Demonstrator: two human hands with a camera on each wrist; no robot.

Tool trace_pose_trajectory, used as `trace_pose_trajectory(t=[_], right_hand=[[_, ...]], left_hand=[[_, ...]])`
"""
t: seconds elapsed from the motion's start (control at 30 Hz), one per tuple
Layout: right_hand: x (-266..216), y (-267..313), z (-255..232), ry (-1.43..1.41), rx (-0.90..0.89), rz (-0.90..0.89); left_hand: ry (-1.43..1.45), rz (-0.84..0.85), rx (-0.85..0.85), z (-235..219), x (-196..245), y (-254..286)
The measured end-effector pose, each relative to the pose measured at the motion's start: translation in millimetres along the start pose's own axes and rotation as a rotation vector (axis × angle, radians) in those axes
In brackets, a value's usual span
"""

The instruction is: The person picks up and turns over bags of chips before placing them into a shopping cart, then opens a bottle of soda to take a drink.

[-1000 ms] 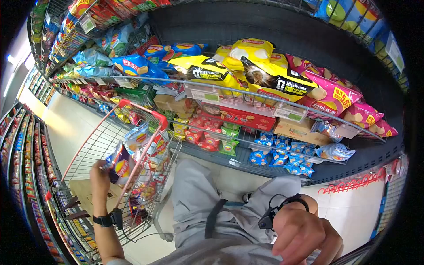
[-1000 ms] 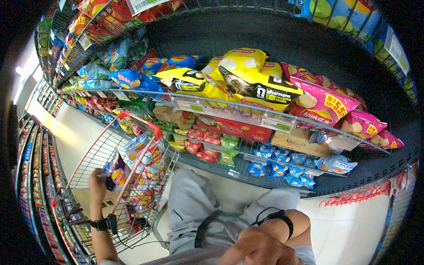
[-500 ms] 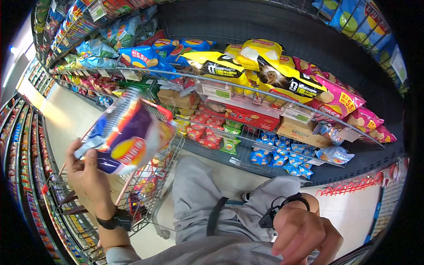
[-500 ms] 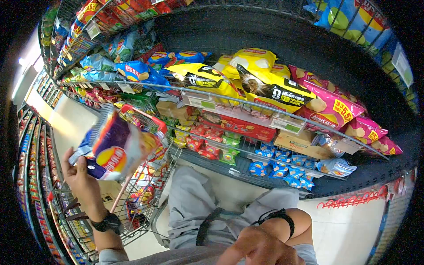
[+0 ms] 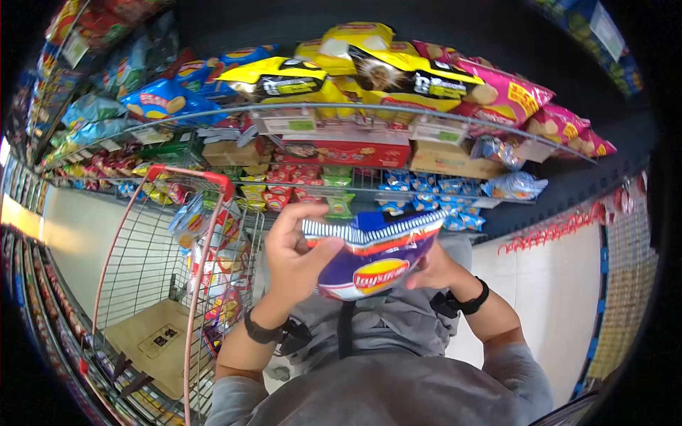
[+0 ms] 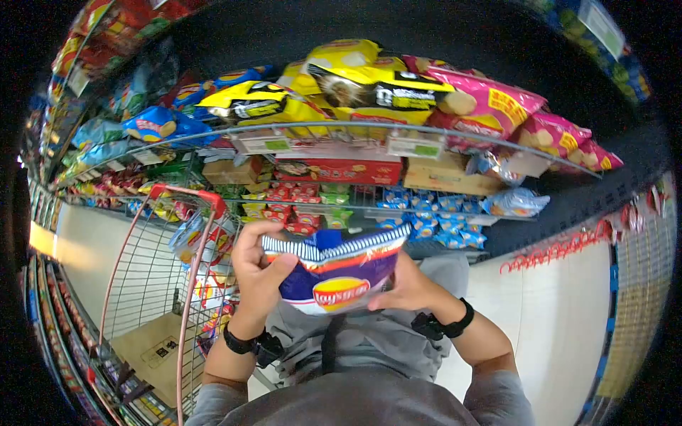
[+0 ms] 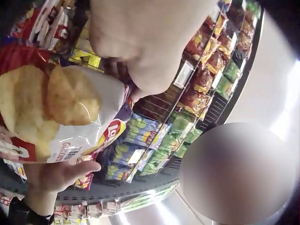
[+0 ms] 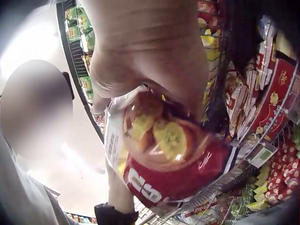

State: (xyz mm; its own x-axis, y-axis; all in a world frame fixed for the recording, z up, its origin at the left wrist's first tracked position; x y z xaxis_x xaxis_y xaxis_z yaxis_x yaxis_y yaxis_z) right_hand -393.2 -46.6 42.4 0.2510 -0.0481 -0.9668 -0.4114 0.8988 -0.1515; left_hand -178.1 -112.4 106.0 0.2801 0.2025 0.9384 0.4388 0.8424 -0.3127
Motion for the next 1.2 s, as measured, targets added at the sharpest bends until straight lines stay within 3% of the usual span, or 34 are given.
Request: trace_pose_trajectory(t=[0.1,0.13,0.23,0.3,0.4,0.53,0.7,0.97,1.1,1.2], right_hand=[[17,3,-2,0.047,0.153,0.084],[13,0,1,0.084,0.194,0.026],[26,-1,-2,0.037,0.305,0.079],[32,-4,-2,-0.038,0.377,0.074],[40,-8,-6,-0.091,0.448,0.117],[46,-11,-5,-0.146,0.432,0.099],[44,-9,-19,-0.26,0.435,0.002],[35,-3,-36,0.0,0.413,-0.055],[41,0,-36,-0.044,0.406,-0.023],[43,-6,-33,-0.249,0.442,-0.016]], left_hand=[[0.106,-0.057,0.067,8,-23,-10],[0.143,-0.141,0.086,5,-33,-9],[0.246,-0.082,0.013,4,-49,-12],[0.237,-0.133,-0.059,1,-72,-2],[0.132,-0.346,-0.194,2,-91,14],[0.063,-0.546,-0.14,-5,-112,29],[0.006,-0.55,-0.147,-4,-104,37],[-0.118,-0.531,-0.205,-5,-102,51],[-0.067,-0.511,-0.187,-2,-100,53],[-0.032,-0.534,-0.121,-4,-104,55]])
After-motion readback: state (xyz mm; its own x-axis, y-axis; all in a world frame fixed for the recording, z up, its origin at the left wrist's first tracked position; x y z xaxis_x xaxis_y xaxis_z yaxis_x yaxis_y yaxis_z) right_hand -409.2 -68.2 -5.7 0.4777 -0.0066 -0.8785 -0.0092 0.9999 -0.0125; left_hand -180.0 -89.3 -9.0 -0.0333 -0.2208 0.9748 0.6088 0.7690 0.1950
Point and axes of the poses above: each hand's wrist, its own y-axis away from the middle knuckle, its own z-axis out of the palm, x = y × z, the point moved 3 cm from there along -y, towards the middle knuckle, and after that the axes turned 8 degrees about -x, right-handed, at the moved point
